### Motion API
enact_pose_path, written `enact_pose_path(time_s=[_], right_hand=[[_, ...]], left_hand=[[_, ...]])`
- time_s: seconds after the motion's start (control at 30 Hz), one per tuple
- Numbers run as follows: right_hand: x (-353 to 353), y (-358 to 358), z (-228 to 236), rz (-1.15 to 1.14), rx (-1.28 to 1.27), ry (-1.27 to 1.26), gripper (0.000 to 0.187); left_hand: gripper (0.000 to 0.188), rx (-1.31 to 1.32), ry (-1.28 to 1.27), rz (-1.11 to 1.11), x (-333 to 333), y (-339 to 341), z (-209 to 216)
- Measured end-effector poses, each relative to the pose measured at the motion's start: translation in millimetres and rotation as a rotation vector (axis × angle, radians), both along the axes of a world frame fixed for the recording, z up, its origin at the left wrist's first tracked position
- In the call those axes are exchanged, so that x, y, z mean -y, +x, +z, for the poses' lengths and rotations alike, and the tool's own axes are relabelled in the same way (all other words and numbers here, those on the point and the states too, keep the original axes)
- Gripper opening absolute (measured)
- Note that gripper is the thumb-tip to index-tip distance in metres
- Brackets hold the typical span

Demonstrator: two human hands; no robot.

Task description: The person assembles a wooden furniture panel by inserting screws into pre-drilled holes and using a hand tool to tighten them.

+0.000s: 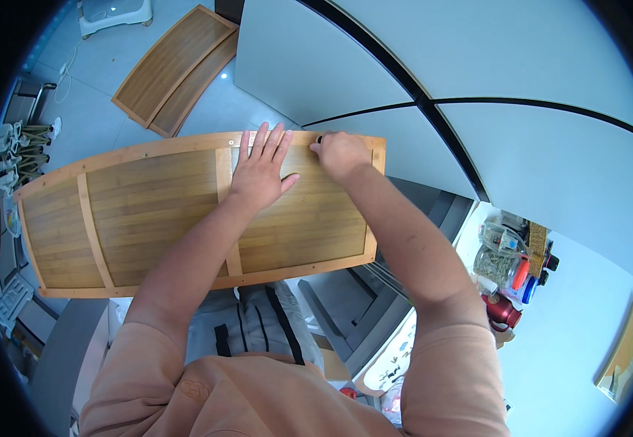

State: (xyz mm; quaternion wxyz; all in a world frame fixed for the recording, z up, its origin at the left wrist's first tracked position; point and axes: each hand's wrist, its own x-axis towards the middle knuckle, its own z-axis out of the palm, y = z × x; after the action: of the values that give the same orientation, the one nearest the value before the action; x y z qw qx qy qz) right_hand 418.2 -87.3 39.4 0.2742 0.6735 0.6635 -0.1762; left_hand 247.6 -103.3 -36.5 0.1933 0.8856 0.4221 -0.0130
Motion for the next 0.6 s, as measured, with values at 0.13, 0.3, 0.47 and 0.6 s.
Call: enact_pose_path(time_s=[0.13,0.3,0.47,0.6], right_hand=[[-12.5,-17.0,13.1,-0.793,-0.282,-0.175,0.035],[9.3,37.1,-10.6,0.347,-0.085,0.386,0.035],[13.8,25.4,-11.9,0.454,-0.150,0.369,0.037],[15.3,-5.1,-28.3,-0.599,-0.202,0.203,0.048]], left_hand=[[0.084,0.012,-0.004,-0.006,0.1,1.0,-1.0],[0.084,0.044,0.004,-0.002,1.0,4.5,0.6],[0.085,0.029,0.031,0.003,1.8,-1.1,-3.6],[0.086,0.016,0.002,0.002,-0.4,5.5,1.0]])
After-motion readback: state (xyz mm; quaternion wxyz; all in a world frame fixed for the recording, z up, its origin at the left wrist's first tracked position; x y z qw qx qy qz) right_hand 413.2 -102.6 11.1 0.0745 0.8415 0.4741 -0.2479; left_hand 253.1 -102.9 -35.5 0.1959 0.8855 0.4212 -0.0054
